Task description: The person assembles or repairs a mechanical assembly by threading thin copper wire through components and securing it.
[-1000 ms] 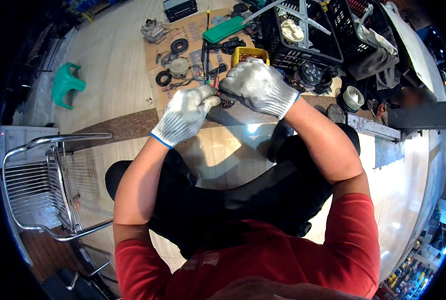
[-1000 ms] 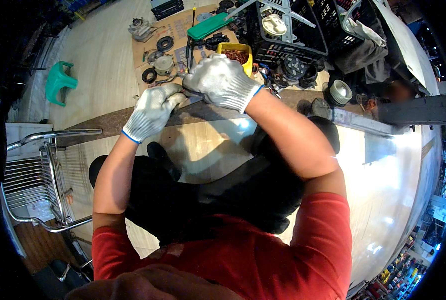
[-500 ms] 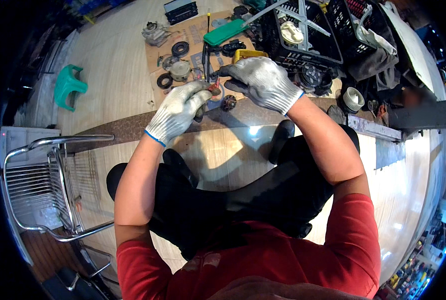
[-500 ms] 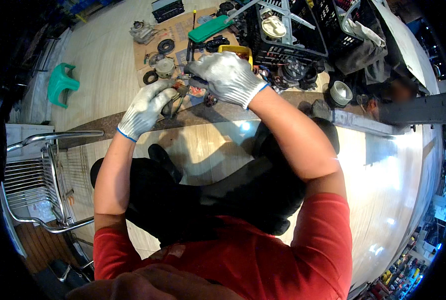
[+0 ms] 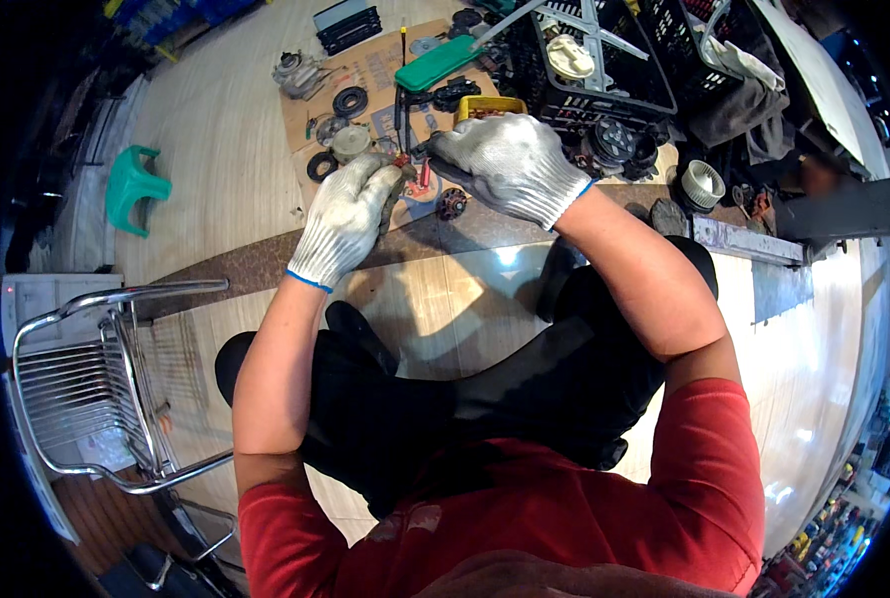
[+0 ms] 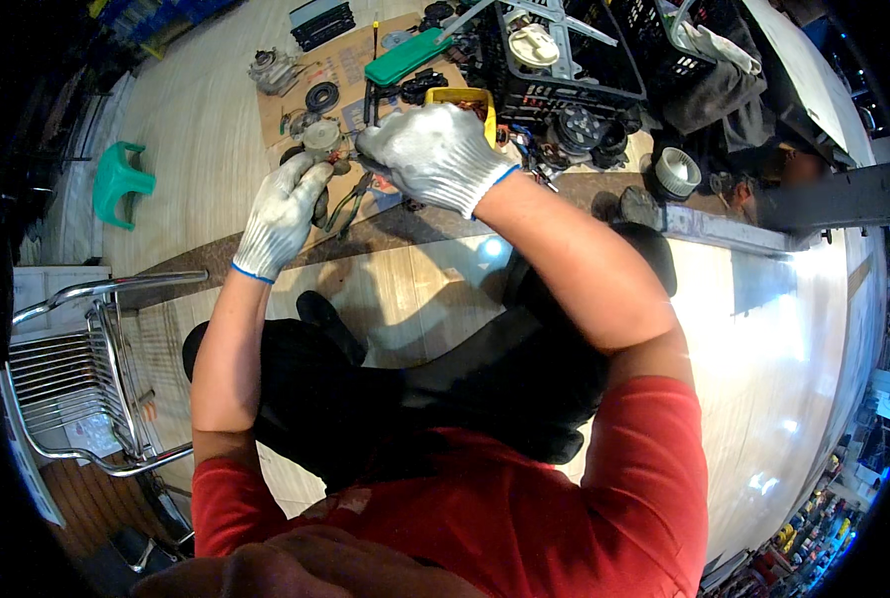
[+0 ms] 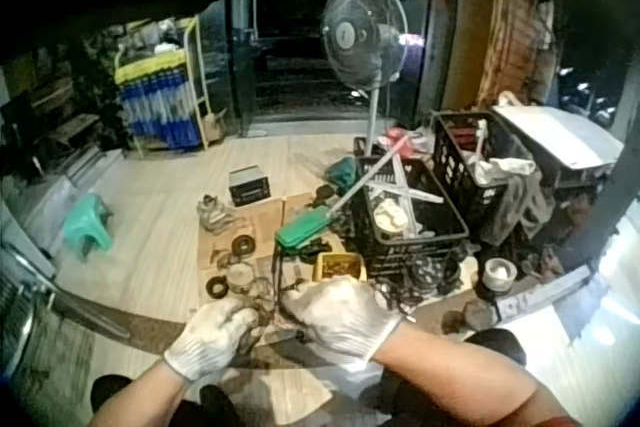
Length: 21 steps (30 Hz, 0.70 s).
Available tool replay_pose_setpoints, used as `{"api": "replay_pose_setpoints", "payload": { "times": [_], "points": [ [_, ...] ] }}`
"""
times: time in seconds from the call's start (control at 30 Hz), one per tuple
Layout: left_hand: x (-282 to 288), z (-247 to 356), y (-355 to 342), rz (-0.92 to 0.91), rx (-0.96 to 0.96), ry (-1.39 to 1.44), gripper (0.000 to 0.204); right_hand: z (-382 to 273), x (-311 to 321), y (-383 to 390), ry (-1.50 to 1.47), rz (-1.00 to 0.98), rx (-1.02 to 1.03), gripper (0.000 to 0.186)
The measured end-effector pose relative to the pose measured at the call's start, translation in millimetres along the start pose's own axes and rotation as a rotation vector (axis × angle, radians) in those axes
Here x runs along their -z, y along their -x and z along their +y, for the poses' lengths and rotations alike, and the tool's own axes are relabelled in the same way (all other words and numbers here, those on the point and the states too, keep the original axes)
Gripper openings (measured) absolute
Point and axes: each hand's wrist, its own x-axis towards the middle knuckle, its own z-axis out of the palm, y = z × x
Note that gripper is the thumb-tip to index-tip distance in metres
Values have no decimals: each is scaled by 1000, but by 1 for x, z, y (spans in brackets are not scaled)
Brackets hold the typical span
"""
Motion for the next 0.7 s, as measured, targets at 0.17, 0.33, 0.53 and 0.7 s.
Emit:
{"api": "replay_pose_setpoints", "payload": {
  "times": [0.17, 0.33, 0.53, 0.7],
  "points": [
    [-4, -1, 0, 79, -22, 136, 33, -6, -12, 4, -86, 33, -30, 19],
    [-15, -1, 0, 276, -95, -124, 27, -17, -22, 6, -101, 106, -39, 16],
    [-19, 0, 3, 339, -204, -291, 19, -27, -24, 3, -155, 103, -44, 14],
    [-19, -5, 3, 255, -289, -556, 10, -24, -15, 4, -69, 19, 68, 7]
  ]
}}
